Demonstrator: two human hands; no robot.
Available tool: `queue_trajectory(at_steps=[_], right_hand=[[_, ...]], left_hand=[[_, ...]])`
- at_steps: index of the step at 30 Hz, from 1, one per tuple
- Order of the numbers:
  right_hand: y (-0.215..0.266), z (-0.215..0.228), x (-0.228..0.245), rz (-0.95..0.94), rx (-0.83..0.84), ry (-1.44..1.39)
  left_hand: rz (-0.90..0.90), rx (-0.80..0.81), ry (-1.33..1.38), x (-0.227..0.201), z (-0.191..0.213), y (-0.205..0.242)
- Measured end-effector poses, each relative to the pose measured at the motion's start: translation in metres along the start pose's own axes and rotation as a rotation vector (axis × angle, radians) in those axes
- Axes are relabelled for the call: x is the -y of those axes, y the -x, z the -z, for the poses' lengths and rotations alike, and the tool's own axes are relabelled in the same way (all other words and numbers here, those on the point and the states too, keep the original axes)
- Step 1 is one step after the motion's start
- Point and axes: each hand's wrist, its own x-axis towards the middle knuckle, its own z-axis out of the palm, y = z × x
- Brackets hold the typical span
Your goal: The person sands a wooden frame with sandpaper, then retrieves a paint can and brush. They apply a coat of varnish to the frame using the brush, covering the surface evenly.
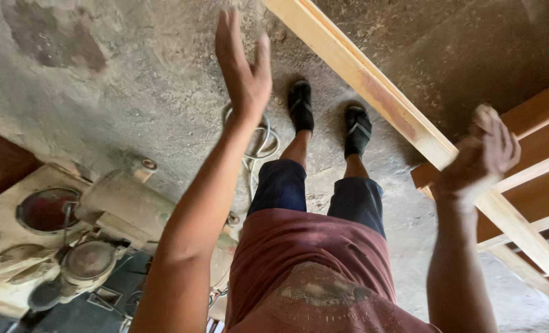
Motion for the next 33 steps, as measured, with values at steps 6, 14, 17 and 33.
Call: queue_trajectory(at_steps=[6, 14, 17, 33], right_hand=[[-0.073, -0.103, 0.140, 0.449, 0.354, 0.207], [-0.129, -0.111, 0.193, 0.558, 0.411, 0.056], [-0.103, -0.096, 0.173, 0.527, 0.355, 0.148], [0.062, 0.025, 0.003, -0.244, 0.367, 0.291]], left_hand=[[0.309, 0.171, 0.903, 0.027, -0.035, -0.061], [0.223, 0.131, 1.030, 0.036, -0.047, -0.063], [0.252, 0.164, 1.013, 0.032, -0.047, -0.070], [0.881, 0.443, 0.686, -0.017, -0.039, -0.075]])
